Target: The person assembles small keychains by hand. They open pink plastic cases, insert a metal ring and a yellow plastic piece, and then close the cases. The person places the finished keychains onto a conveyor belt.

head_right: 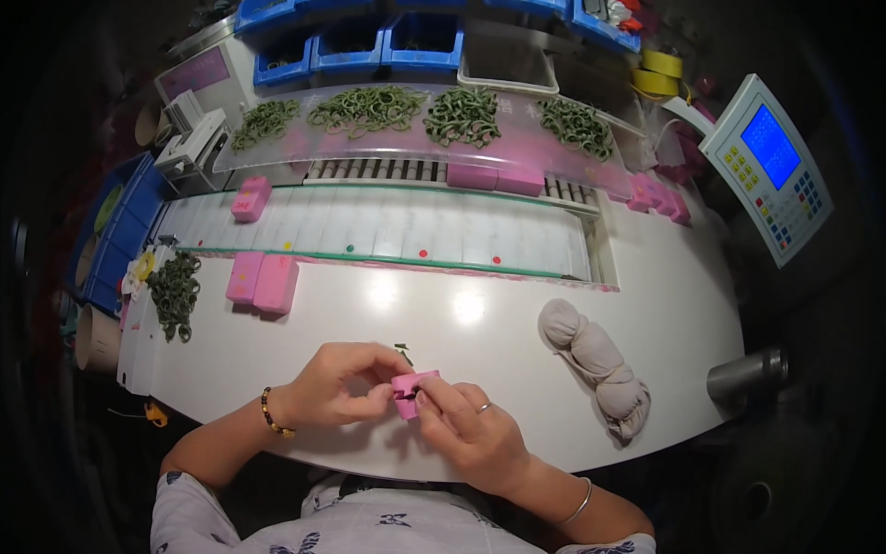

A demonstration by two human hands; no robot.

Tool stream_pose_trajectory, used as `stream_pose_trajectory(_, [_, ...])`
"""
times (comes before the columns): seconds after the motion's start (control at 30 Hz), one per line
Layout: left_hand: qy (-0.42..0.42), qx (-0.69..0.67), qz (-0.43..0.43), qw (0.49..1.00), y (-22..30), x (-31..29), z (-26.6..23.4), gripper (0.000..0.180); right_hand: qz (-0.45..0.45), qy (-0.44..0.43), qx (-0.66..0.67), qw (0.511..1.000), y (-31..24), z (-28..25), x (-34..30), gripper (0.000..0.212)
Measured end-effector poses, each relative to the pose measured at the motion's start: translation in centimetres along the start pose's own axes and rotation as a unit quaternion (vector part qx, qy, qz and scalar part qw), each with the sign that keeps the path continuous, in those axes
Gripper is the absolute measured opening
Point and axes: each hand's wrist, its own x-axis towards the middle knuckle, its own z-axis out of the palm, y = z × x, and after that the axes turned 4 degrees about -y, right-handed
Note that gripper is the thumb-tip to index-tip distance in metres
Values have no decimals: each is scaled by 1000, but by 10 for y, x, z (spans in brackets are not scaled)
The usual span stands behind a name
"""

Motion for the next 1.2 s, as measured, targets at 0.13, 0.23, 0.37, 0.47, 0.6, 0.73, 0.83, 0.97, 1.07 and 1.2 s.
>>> stream_pose_trajectory(0.13, [49, -29, -26, 998, -3, 1, 8, 26, -23, 2, -38, 999, 0, -3, 6, 21])
stream_pose_trajectory(0.23, [74, -69, -31, 994, -13, 2, 14, 25, -30, -7, -50, 998, -3, -5, 7, 20])
stream_pose_trajectory(0.37, [62, -5, 17, 998, -11, 4, 13, 24, -38, -11, -30, 999, -1, -5, 2, 19])
stream_pose_trajectory(0.47, [67, 58, 14, 996, -10, 7, 14, 27, -46, -10, -10, 999, -1, -4, 0, 17])
stream_pose_trajectory(0.6, [74, -97, -38, 992, -9, 11, 20, 32, -55, -5, -8, 998, -3, -1, -6, 16])
stream_pose_trajectory(0.73, [5, -36, -72, 997, 9, 4, 17, 50, -39, 18, -10, 999, -6, 5, -8, 18])
stream_pose_trajectory(0.83, [-52, 75, -75, 993, 15, 5, 7, 70, -37, 18, -7, 999, -8, 2, -9, 15])
stream_pose_trajectory(0.97, [-66, 147, -32, 986, 8, 5, 2, 83, 11, -3, 145, 989, -4, -12, -5, 21])
stream_pose_trajectory(1.07, [-122, 185, -72, 972, 21, 9, -1, 91, 135, -18, 245, 960, -2, -22, -1, 41])
stream_pose_trajectory(1.2, [-74, 195, -41, 977, 18, 3, 10, 89, 265, -87, 174, 944, 1, -28, 8, 68])
